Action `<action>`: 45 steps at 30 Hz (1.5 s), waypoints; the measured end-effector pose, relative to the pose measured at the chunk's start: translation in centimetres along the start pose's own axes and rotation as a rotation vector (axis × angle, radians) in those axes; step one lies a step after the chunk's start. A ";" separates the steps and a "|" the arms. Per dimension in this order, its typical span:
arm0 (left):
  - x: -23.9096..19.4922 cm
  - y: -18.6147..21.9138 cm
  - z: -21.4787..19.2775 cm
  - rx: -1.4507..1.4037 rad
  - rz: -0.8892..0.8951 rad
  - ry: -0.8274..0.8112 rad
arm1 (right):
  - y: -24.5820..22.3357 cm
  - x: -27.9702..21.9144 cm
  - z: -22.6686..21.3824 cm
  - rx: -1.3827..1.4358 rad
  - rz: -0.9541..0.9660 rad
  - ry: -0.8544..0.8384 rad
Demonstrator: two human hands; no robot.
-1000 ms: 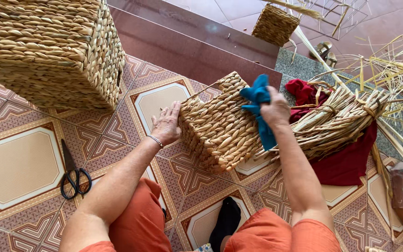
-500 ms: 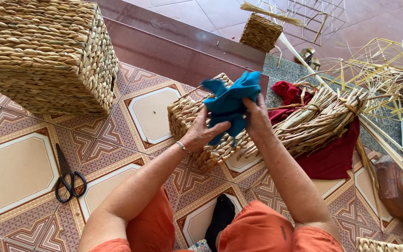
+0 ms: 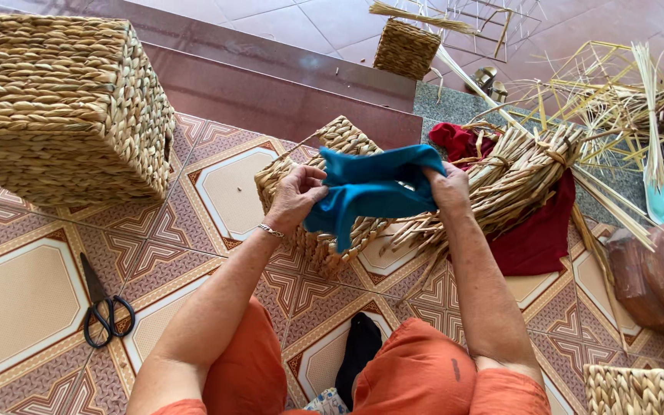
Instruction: The person sits on the floor and uses scissors to trim loose strands from a woven basket. They then wipe the basket's exterior and interior with a blue cloth. The person repeats this cleaning process on several other woven baskets, stacking the finished ones nearby.
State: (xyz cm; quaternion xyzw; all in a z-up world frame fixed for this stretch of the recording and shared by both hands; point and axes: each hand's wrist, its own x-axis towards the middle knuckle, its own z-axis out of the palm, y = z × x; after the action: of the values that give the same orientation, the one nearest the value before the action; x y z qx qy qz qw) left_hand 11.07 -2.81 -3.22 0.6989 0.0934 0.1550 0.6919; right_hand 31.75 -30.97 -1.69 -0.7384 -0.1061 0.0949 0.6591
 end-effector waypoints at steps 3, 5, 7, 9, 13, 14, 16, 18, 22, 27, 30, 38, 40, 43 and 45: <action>-1.5 1.1 0.5 0.341 0.055 -0.055 | 0.4 -0.3 -1.8 0.044 0.130 0.069; -2.2 1.1 1.4 0.582 0.201 -0.078 | 0.1 -0.8 -2.4 -0.029 0.216 0.096; -2.8 0.3 2.8 0.798 0.453 -0.073 | -0.4 -1.4 -2.9 -0.092 0.265 0.131; -2.6 -0.5 4.2 0.762 0.385 -0.089 | -0.4 -1.8 -3.2 -0.083 0.253 0.121; -1.1 -0.4 6.4 0.635 0.448 0.004 | -1.4 -2.6 -3.4 0.056 0.145 -0.005; -0.7 -0.2 6.9 0.666 0.431 0.005 | -2.2 -3.2 -3.0 0.082 0.132 -0.043; 0.2 0.2 8.2 0.726 0.397 0.010 | -4.6 -4.6 -2.2 0.082 0.054 -0.215; 0.7 0.3 9.1 0.822 0.338 -0.010 | -7.3 -6.3 -1.4 0.013 -0.013 -0.343; 2.1 0.1 9.0 0.700 0.487 0.146 | -10.5 -8.0 -1.1 -0.445 -0.203 -0.270; 1.4 3.4 5.5 0.376 0.285 0.136 | -7.8 -7.1 -2.3 -0.854 -0.065 -0.121; 0.5 6.0 3.1 0.324 0.366 0.144 | -6.0 -6.2 -3.7 -0.472 0.004 -0.445; 0.7 7.4 0.5 0.862 0.538 0.492 | -5.0 -7.3 -3.1 0.050 0.253 -0.756; 0.7 5.8 1.5 0.877 0.530 0.404 | -5.1 -7.3 -2.5 0.322 0.253 -0.733; 0.1 4.4 2.1 0.471 0.498 0.026 | -5.7 -8.1 -1.0 0.532 0.222 -0.674; -0.6 4.5 1.9 0.079 0.254 -0.340 | -6.6 -8.5 -0.1 0.589 0.207 -0.656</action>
State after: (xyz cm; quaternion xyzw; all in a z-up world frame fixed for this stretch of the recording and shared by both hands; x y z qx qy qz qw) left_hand 10.82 -4.93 1.24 0.7478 -0.1073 0.1171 0.6447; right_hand 23.39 -32.76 4.85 -0.4568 -0.2036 0.4153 0.7598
